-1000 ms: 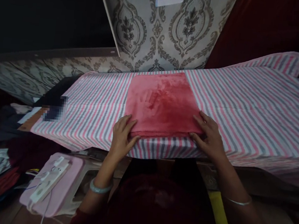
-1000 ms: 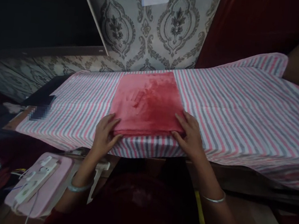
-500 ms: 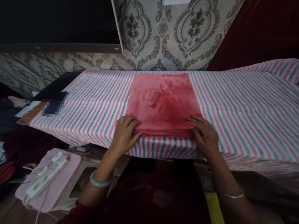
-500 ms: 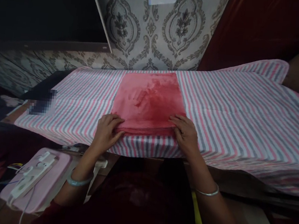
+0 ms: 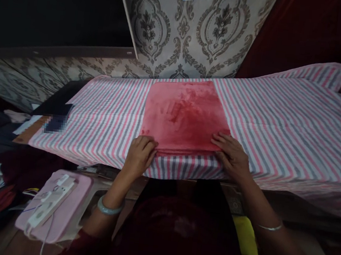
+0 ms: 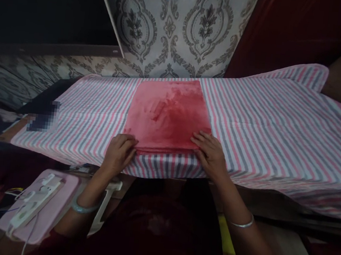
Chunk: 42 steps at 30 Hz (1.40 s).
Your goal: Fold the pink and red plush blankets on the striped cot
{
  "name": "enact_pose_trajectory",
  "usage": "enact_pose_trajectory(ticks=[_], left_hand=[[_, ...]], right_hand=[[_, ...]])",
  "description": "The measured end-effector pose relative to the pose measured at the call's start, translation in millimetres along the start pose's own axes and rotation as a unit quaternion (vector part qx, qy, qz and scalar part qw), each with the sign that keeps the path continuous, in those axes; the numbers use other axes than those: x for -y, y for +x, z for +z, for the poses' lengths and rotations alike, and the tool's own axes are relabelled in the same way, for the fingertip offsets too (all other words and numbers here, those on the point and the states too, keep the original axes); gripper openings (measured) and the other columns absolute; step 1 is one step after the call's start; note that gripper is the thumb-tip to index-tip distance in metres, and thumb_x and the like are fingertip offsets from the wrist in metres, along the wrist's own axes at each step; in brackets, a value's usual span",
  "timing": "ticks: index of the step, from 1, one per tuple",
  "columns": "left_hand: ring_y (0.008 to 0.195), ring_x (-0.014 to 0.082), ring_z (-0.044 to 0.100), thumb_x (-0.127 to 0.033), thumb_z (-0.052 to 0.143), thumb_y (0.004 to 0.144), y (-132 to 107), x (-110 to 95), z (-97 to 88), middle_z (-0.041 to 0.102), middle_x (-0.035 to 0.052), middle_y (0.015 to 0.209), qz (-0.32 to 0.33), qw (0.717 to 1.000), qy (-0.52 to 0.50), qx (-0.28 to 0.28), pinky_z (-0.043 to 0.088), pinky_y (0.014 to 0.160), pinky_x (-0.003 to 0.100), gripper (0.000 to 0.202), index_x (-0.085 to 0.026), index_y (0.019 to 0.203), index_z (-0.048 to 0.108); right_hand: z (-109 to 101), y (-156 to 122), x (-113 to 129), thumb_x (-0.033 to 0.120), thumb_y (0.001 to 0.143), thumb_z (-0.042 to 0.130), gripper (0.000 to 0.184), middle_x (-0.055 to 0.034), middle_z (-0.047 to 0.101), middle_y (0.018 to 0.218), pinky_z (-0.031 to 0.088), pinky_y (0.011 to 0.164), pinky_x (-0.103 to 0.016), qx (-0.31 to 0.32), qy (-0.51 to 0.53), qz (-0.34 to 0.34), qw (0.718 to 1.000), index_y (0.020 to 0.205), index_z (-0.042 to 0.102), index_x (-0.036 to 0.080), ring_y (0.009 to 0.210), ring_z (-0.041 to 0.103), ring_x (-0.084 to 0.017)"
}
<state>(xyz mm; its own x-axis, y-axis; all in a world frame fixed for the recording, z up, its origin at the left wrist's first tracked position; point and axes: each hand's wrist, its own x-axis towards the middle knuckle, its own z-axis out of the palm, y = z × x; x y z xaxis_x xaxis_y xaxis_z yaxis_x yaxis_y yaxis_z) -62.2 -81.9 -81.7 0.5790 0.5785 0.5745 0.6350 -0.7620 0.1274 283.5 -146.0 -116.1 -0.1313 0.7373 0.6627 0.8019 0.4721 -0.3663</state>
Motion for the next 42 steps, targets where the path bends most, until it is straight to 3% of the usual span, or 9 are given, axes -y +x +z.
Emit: enact_pose_trajectory(ticks=[5, 10, 18, 21, 25, 28, 33, 37, 42], left_hand=[[0.115, 0.0299, 0.055, -0.032, 0.057, 0.093, -6.4, -10.4, -7.3, 0.061, 0.0147, 0.121, -0.013, 0.999, -0.030, -0.007, 0.043, 0.095, 0.045, 0.035, -0.017, 0.125, 0.059], [0.114, 0.0312, 0.054, -0.049, 0.063, 0.092, -6.1, -12.6, 1.2, 0.059, 0.0165, 0.122, -0.020, 0.999, 0.012, -0.029, 0.042, 0.095, 0.045, 0.049, -0.016, 0.128, 0.056], [0.107, 0.0275, 0.055, -0.025, 0.058, 0.097, 12.8, -7.9, 1.4, 0.063, 0.0142, 0.115, 0.106, 0.993, 0.048, -0.014, 0.044, 0.089, 0.042, 0.027, -0.018, 0.122, 0.063], [0.095, 0.0233, 0.056, -0.014, 0.056, 0.095, 23.9, -6.7, -2.1, 0.065, 0.0110, 0.102, 0.138, 0.987, 0.061, -0.048, 0.045, 0.081, 0.037, 0.019, -0.017, 0.112, 0.066], [0.098, 0.0225, 0.057, -0.009, 0.057, 0.094, 28.4, -2.0, 0.9, 0.066, 0.0098, 0.102, 0.153, 0.978, 0.080, -0.118, 0.044, 0.083, 0.037, 0.021, -0.019, 0.109, 0.067], [0.097, 0.0223, 0.056, -0.008, 0.057, 0.093, 19.7, 2.5, 10.3, 0.067, 0.0097, 0.102, 0.162, 0.977, 0.083, -0.112, 0.043, 0.082, 0.036, 0.022, -0.020, 0.108, 0.068], [0.095, 0.0223, 0.056, -0.008, 0.055, 0.092, 3.3, 4.5, 21.4, 0.066, 0.0090, 0.101, 0.114, 0.987, 0.073, -0.086, 0.044, 0.081, 0.037, 0.028, -0.022, 0.112, 0.068], [0.097, 0.0239, 0.058, -0.015, 0.056, 0.092, 1.0, -2.4, 11.5, 0.064, 0.0105, 0.104, 0.101, 0.991, 0.046, -0.068, 0.045, 0.084, 0.038, 0.028, -0.021, 0.118, 0.066], [0.126, 0.0339, 0.052, -0.033, 0.063, 0.089, 20.6, -25.9, -9.0, 0.056, 0.0181, 0.137, 0.053, 0.995, -0.002, -0.085, 0.039, 0.105, 0.052, 0.059, -0.020, 0.145, 0.051]], right_hand=[[-3.4, -0.1, 7.2, 0.046, 0.097, 0.057, 0.054, -0.0109, 0.061, 0.143, 0.038, 0.112, -0.053, 0.049, -0.050, 0.005, 0.998, 0.147, 0.053, 0.025, 0.138, 0.050, -0.032], [-0.4, 1.9, 10.8, 0.036, 0.097, 0.055, 0.054, -0.0110, 0.060, 0.144, 0.035, 0.111, -0.055, 0.055, -0.086, 0.008, 0.995, 0.150, 0.050, 0.025, 0.136, 0.051, -0.033], [3.2, 5.1, 14.1, 0.021, 0.093, 0.055, 0.056, -0.0098, 0.062, 0.142, 0.040, 0.108, -0.051, 0.037, -0.105, -0.006, 0.994, 0.149, 0.053, 0.025, 0.133, 0.053, -0.031], [5.1, 5.9, 14.3, 0.018, 0.094, 0.052, 0.050, -0.0077, 0.067, 0.136, 0.041, 0.108, -0.049, 0.014, -0.119, -0.013, 0.993, 0.143, 0.059, 0.026, 0.130, 0.057, -0.028], [11.0, 4.8, 16.1, 0.011, 0.095, 0.045, 0.049, -0.0063, 0.071, 0.130, 0.041, 0.109, -0.045, -0.023, -0.143, -0.015, 0.989, 0.138, 0.063, 0.026, 0.129, 0.059, -0.024], [16.3, 1.1, 16.9, 0.011, 0.096, 0.046, 0.046, -0.0060, 0.072, 0.127, 0.042, 0.110, -0.045, -0.032, -0.156, -0.022, 0.987, 0.134, 0.065, 0.026, 0.130, 0.059, -0.024], [16.0, -4.3, 19.9, 0.018, 0.097, 0.050, 0.043, -0.0078, 0.070, 0.132, 0.040, 0.112, -0.049, -0.019, -0.133, -0.012, 0.991, 0.137, 0.063, 0.026, 0.133, 0.057, -0.026], [6.1, 1.4, 34.3, 0.031, 0.098, 0.054, 0.045, -0.0095, 0.067, 0.136, 0.034, 0.116, -0.057, 0.004, -0.116, 0.012, 0.993, 0.143, 0.059, 0.026, 0.135, 0.054, -0.031], [3.7, 28.0, 61.4, 0.039, 0.100, 0.052, 0.057, -0.0087, 0.055, 0.150, 0.022, 0.121, -0.061, 0.033, -0.114, 0.010, 0.993, 0.156, 0.043, 0.029, 0.147, 0.039, -0.032]])
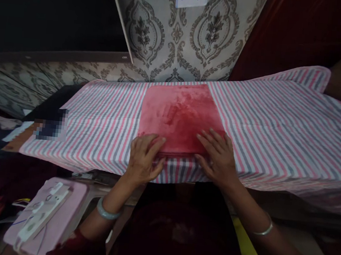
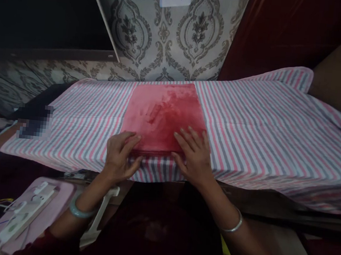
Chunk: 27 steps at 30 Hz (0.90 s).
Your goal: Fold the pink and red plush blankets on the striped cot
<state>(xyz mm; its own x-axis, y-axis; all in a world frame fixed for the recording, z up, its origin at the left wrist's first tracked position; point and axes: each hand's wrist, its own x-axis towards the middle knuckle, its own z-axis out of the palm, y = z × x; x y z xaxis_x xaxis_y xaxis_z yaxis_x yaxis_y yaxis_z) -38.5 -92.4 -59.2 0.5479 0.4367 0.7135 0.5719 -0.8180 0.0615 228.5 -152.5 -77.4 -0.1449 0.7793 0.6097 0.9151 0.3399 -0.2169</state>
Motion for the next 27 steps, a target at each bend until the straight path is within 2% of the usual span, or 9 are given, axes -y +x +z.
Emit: enact_pose_trajectory(ticks=[4, 8, 12, 18, 20, 22, 24, 25, 27], left_hand=[[0.152, 0.0449, 0.020, -0.042, 0.068, 0.087, 10.6, -10.3, 8.3, 0.032, 0.0176, 0.164, -0.040, 0.995, 0.018, 0.090, 0.017, 0.118, 0.067, 0.073, -0.025, 0.154, 0.043], [0.153, 0.0463, 0.015, -0.039, 0.066, 0.091, -12.6, -4.7, 28.7, 0.034, 0.0167, 0.164, -0.054, 0.985, 0.039, 0.157, 0.017, 0.116, 0.072, 0.064, -0.028, 0.152, 0.048], [0.154, 0.0442, 0.016, -0.038, 0.065, 0.092, -28.3, 1.1, 38.8, 0.036, 0.0157, 0.163, -0.057, 0.988, 0.045, 0.133, 0.018, 0.116, 0.071, 0.062, -0.030, 0.151, 0.049], [0.154, 0.0390, 0.020, -0.034, 0.063, 0.094, -25.4, 1.0, 33.2, 0.041, 0.0134, 0.161, -0.054, 0.992, 0.026, 0.114, 0.017, 0.119, 0.068, 0.059, -0.031, 0.151, 0.049], [0.154, 0.0373, 0.022, -0.033, 0.064, 0.093, -29.6, 3.3, 28.3, 0.039, 0.0136, 0.163, -0.080, 0.992, -0.003, 0.099, 0.015, 0.121, 0.067, 0.059, -0.030, 0.149, 0.050], [0.155, 0.0376, 0.022, -0.038, 0.068, 0.090, -35.7, 8.9, 21.5, 0.033, 0.0150, 0.165, -0.158, 0.983, -0.061, 0.064, 0.015, 0.121, 0.067, 0.063, -0.028, 0.149, 0.051], [0.154, 0.0376, 0.025, -0.045, 0.071, 0.086, -39.8, 17.3, 12.3, 0.034, 0.0170, 0.164, -0.294, 0.943, -0.157, 0.010, 0.023, 0.121, 0.063, 0.069, -0.025, 0.149, 0.051], [0.151, 0.0366, 0.032, -0.047, 0.073, 0.085, -40.1, 21.8, 7.0, 0.040, 0.0176, 0.161, -0.369, 0.904, -0.217, -0.017, 0.030, 0.120, 0.059, 0.071, -0.024, 0.148, 0.051], [0.137, 0.0329, 0.053, -0.048, 0.078, 0.080, -36.2, 29.6, -3.8, 0.058, 0.0167, 0.145, -0.496, 0.796, -0.341, -0.059, 0.046, 0.111, 0.048, 0.073, -0.023, 0.144, 0.055]], right_hand=[[11.3, 9.2, 8.6, 0.046, 0.097, 0.059, 0.064, -0.0064, 0.033, 0.165, 0.018, 0.119, -0.069, 0.064, -0.037, -0.004, 0.997, 0.157, 0.040, 0.033, 0.154, 0.020, -0.038], [26.0, -4.1, 4.4, 0.041, 0.095, 0.063, 0.064, -0.0039, 0.031, 0.166, 0.019, 0.118, -0.070, 0.104, -0.057, -0.019, 0.993, 0.155, 0.043, 0.035, 0.154, 0.017, -0.040], [33.0, -12.0, 2.8, 0.040, 0.096, 0.062, 0.062, -0.0027, 0.034, 0.165, 0.019, 0.119, -0.068, 0.081, -0.058, -0.021, 0.995, 0.154, 0.044, 0.036, 0.154, 0.019, -0.037], [37.9, -10.2, 5.3, 0.035, 0.095, 0.061, 0.059, -0.0028, 0.037, 0.164, 0.023, 0.119, -0.065, 0.052, -0.060, -0.011, 0.997, 0.153, 0.046, 0.035, 0.153, 0.023, -0.035], [38.5, -10.4, 5.3, 0.032, 0.095, 0.061, 0.061, -0.0036, 0.038, 0.163, 0.024, 0.118, -0.066, 0.052, -0.060, -0.010, 0.997, 0.153, 0.046, 0.035, 0.153, 0.024, -0.035], [38.0, -10.4, 5.5, 0.029, 0.093, 0.062, 0.061, -0.0041, 0.039, 0.163, 0.025, 0.117, -0.067, 0.054, -0.060, -0.008, 0.997, 0.152, 0.047, 0.034, 0.152, 0.024, -0.036], [36.5, -9.5, 7.0, 0.028, 0.092, 0.062, 0.061, -0.0043, 0.040, 0.162, 0.025, 0.117, -0.067, 0.055, -0.059, -0.006, 0.997, 0.151, 0.049, 0.033, 0.152, 0.025, -0.036], [35.8, -8.6, 8.5, 0.027, 0.092, 0.062, 0.060, -0.0047, 0.041, 0.162, 0.025, 0.117, -0.068, 0.054, -0.058, -0.004, 0.997, 0.150, 0.050, 0.032, 0.152, 0.026, -0.037], [35.3, -5.8, 13.8, 0.028, 0.091, 0.061, 0.059, -0.0069, 0.042, 0.161, 0.024, 0.117, -0.068, 0.050, -0.053, 0.002, 0.997, 0.149, 0.052, 0.030, 0.151, 0.028, -0.037]])
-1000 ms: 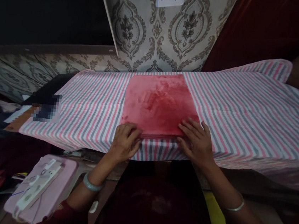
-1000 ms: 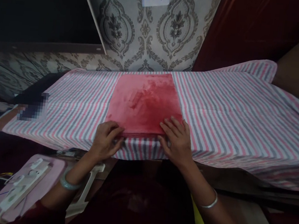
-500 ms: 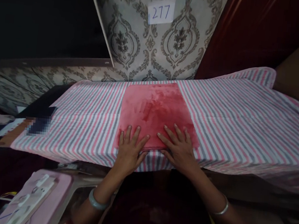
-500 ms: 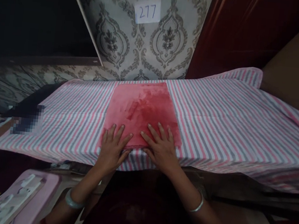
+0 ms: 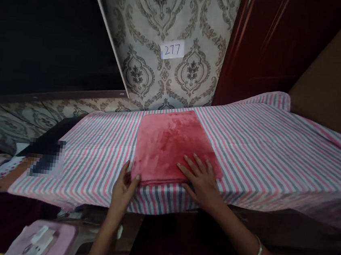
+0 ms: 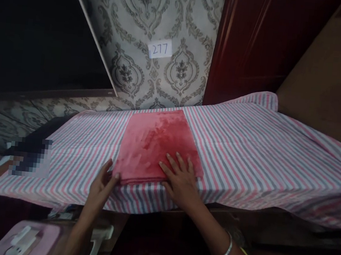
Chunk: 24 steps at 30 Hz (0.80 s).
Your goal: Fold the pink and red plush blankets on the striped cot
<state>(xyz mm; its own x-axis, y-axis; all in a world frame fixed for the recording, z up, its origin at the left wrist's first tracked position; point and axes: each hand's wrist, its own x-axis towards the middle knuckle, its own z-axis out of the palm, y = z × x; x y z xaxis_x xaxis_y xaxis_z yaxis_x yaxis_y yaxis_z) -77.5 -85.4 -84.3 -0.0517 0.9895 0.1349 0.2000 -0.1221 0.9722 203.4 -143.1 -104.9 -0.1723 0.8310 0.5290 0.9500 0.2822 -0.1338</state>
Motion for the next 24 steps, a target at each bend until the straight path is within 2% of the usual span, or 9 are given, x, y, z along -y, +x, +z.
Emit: enact_pose_trajectory(ticks=[2, 3, 5, 7, 9, 12, 17, 20, 24], left_hand=[[0.108, 0.0271, 0.071, -0.045, 0.087, 0.071, 4.8, -9.9, -4.8, 0.071, 0.0125, 0.121, -0.108, 0.987, -0.120, 0.005, 0.058, 0.092, 0.038, 0.074, -0.022, 0.137, 0.060], [0.091, 0.0239, 0.075, -0.042, 0.090, 0.067, 6.4, -14.5, -4.9, 0.074, 0.0097, 0.108, -0.139, 0.977, -0.163, 0.015, 0.060, 0.082, 0.035, 0.074, -0.021, 0.132, 0.062], [0.065, 0.0194, 0.071, -0.040, 0.094, 0.059, 8.1, -20.7, -1.6, 0.075, 0.0053, 0.085, -0.172, 0.960, -0.214, 0.050, 0.060, 0.063, 0.031, 0.069, -0.015, 0.118, 0.068], [0.056, 0.0183, 0.067, -0.042, 0.095, 0.057, 9.0, -22.9, 4.0, 0.073, 0.0050, 0.074, -0.182, 0.951, -0.236, 0.086, 0.057, 0.054, 0.030, 0.058, -0.011, 0.101, 0.071], [0.062, 0.0204, 0.070, -0.042, 0.094, 0.058, 10.4, -24.3, 10.3, 0.074, 0.0079, 0.075, -0.184, 0.945, -0.251, 0.103, 0.059, 0.056, 0.030, 0.051, -0.010, 0.091, 0.072], [0.083, 0.0254, 0.074, -0.035, 0.093, 0.060, 13.9, -32.6, 21.1, 0.077, 0.0103, 0.090, -0.180, 0.932, -0.302, 0.093, 0.062, 0.071, 0.035, 0.045, -0.012, 0.093, 0.073], [0.100, 0.0290, 0.072, -0.027, 0.088, 0.064, 18.3, -60.9, 44.1, 0.077, 0.0049, 0.098, -0.162, 0.909, -0.373, 0.086, 0.061, 0.082, 0.039, 0.035, -0.020, 0.095, 0.074], [0.098, 0.0267, 0.071, -0.027, 0.085, 0.066, 17.7, -67.0, 52.8, 0.077, 0.0048, 0.098, -0.124, 0.904, -0.403, 0.078, 0.060, 0.083, 0.039, 0.026, -0.021, 0.088, 0.073], [0.089, 0.0242, 0.071, -0.022, 0.080, 0.061, 13.6, -48.2, 55.7, 0.075, 0.0022, 0.087, -0.058, 0.902, -0.419, 0.090, 0.058, 0.090, 0.045, 0.020, -0.022, 0.080, 0.072]], right_hand=[[0.5, 4.0, 8.1, 0.029, 0.091, 0.060, 0.058, -0.0093, 0.043, 0.160, 0.022, 0.117, -0.068, -0.005, 0.011, 0.002, 1.000, 0.149, 0.053, 0.028, 0.150, 0.030, -0.036], [1.5, 6.4, 13.1, 0.029, 0.091, 0.060, 0.058, -0.0099, 0.043, 0.160, 0.021, 0.118, -0.067, -0.006, 0.018, -0.002, 1.000, 0.149, 0.053, 0.028, 0.150, 0.030, -0.035], [4.4, 11.7, 23.6, 0.028, 0.091, 0.059, 0.060, -0.0101, 0.043, 0.160, 0.020, 0.119, -0.066, -0.002, 0.034, -0.013, 0.999, 0.151, 0.050, 0.027, 0.150, 0.030, -0.034], [7.5, 17.1, 33.5, 0.028, 0.091, 0.058, 0.063, -0.0111, 0.042, 0.160, 0.019, 0.120, -0.064, 0.001, 0.043, -0.021, 0.999, 0.153, 0.047, 0.026, 0.150, 0.030, -0.033], [9.6, 22.6, 41.4, 0.029, 0.090, 0.059, 0.068, -0.0127, 0.040, 0.161, 0.018, 0.120, -0.063, 0.001, 0.045, -0.018, 0.999, 0.156, 0.042, 0.024, 0.150, 0.032, -0.033], [11.5, 30.9, 48.6, 0.033, 0.090, 0.059, 0.077, -0.0126, 0.038, 0.162, 0.017, 0.120, -0.063, -0.010, 0.044, -0.006, 0.999, 0.162, 0.030, 0.024, 0.149, 0.032, -0.034], [18.5, 43.3, 48.1, 0.023, 0.087, 0.058, 0.089, -0.0126, 0.038, 0.162, 0.022, 0.119, -0.062, -0.073, 0.044, 0.022, 0.996, 0.165, 0.015, 0.024, 0.146, 0.035, -0.035], [19.2, 51.5, 37.8, 0.011, 0.083, 0.053, 0.089, -0.0144, 0.049, 0.154, 0.037, 0.113, -0.054, -0.098, 0.054, 0.012, 0.994, 0.165, 0.020, 0.020, 0.137, 0.047, -0.032], [-1.6, 74.8, 12.4, 0.004, 0.078, 0.044, 0.081, -0.0110, 0.064, 0.138, 0.051, 0.101, -0.044, -0.074, 0.091, -0.005, 0.993, 0.158, 0.040, 0.020, 0.122, 0.061, -0.027]])
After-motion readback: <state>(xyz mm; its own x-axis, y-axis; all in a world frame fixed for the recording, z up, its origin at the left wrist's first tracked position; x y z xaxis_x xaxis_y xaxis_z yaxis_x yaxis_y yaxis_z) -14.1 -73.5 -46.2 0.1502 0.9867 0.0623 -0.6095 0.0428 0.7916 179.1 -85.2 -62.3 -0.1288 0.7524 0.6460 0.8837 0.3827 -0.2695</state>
